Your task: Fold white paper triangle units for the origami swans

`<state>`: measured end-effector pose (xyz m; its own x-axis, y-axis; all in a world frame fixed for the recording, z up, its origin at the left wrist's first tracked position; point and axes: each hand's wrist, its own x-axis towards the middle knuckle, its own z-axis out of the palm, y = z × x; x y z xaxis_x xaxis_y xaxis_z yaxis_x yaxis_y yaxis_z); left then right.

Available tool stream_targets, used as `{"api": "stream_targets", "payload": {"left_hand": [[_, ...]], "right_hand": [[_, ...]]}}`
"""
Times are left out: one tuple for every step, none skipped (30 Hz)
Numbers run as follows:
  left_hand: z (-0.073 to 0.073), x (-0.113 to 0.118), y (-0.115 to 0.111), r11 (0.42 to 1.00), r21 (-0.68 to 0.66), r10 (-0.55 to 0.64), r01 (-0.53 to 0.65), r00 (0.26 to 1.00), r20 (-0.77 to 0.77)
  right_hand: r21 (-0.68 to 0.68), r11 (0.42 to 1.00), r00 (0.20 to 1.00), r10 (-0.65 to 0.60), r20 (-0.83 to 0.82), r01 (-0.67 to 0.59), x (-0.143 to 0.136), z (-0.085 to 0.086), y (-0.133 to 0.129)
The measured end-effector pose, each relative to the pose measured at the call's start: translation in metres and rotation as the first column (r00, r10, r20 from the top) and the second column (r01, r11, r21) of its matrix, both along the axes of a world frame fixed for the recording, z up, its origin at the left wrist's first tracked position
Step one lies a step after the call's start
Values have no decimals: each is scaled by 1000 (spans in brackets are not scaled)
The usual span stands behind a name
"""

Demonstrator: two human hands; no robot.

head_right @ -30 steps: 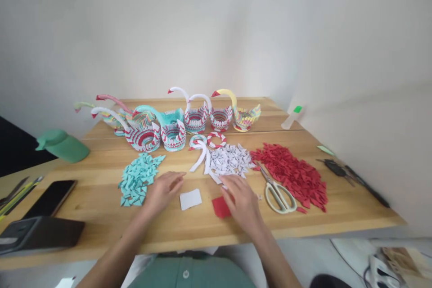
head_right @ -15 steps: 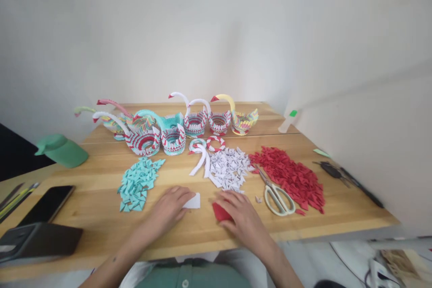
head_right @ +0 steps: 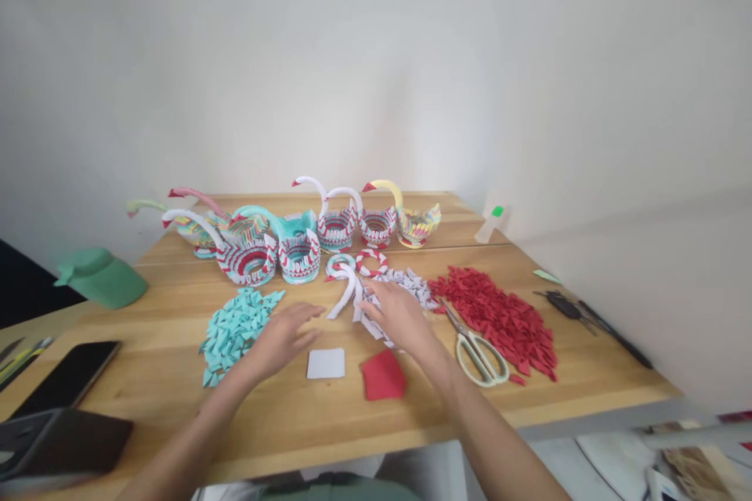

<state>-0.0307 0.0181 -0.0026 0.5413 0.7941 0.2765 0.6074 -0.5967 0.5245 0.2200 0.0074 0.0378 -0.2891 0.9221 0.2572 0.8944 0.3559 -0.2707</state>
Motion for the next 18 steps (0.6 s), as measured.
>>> {"api": "stream_targets", "payload": {"left_hand": [[-3,-1,7,999,7,42,-42,999,18],[-8,-3,14,996,19,88,-88,996,30],[-13,-5,19,992,38,122,-124,992,34],[-18,-8,22,990,52,131,-133,991,26],[-23,-11,24,992,50,113,-113,994,10],[-27,-14,25,992,51,115,-116,993,5],[-30,-17,26,991,49,123,-123,992,1],[-32,-19,26,990,47,130,-130,992,-2],[-33,-20,26,989,48,140,-139,990,-3],[-33,-20,26,989,48,141,-141,990,-7],[-33,-20,26,990,48,134,-133,991,-11],[-33,-19,26,991,48,124,-123,992,-12],[-33,-18,26,992,49,116,-115,993,-10],[-33,-17,26,993,50,111,-111,994,-6],[-33,-16,26,993,51,108,-108,994,-1],[-34,-16,27,993,52,106,-106,994,4],[-35,-16,27,993,53,105,-105,994,8],[-35,-16,27,993,51,105,-106,994,9]], "right_hand": [[-13,998,996,-58,67,59,-6,1,16],[-35,992,984,-118,137,124,-12,1,31],[-36,989,978,-138,158,145,-18,-1,45],[-34,986,973,-155,171,163,-24,-4,57],[-31,984,969,-169,181,177,-29,-8,67],[-30,982,966,-178,187,187,-34,-12,75],[-34,980,963,-186,193,196,-37,-16,82],[-41,978,961,-193,200,205,-39,-20,87],[-51,976,958,-198,207,212,-41,-23,91],[-63,974,956,-201,212,218,-41,-27,95],[-75,972,955,-203,215,223,-42,-30,98],[-88,970,955,-204,217,227,-42,-32,100],[-101,968,955,-204,215,229,-41,-34,103],[-113,967,957,-201,211,228,-41,-36,105],[-122,967,959,-196,203,224,-40,-37,107],[-131,968,963,-188,192,215,-39,-38,109],[-138,969,968,-179,178,205,-38,-39,110],[-145,970,972,-170,161,194,-36,-39,111]]}}
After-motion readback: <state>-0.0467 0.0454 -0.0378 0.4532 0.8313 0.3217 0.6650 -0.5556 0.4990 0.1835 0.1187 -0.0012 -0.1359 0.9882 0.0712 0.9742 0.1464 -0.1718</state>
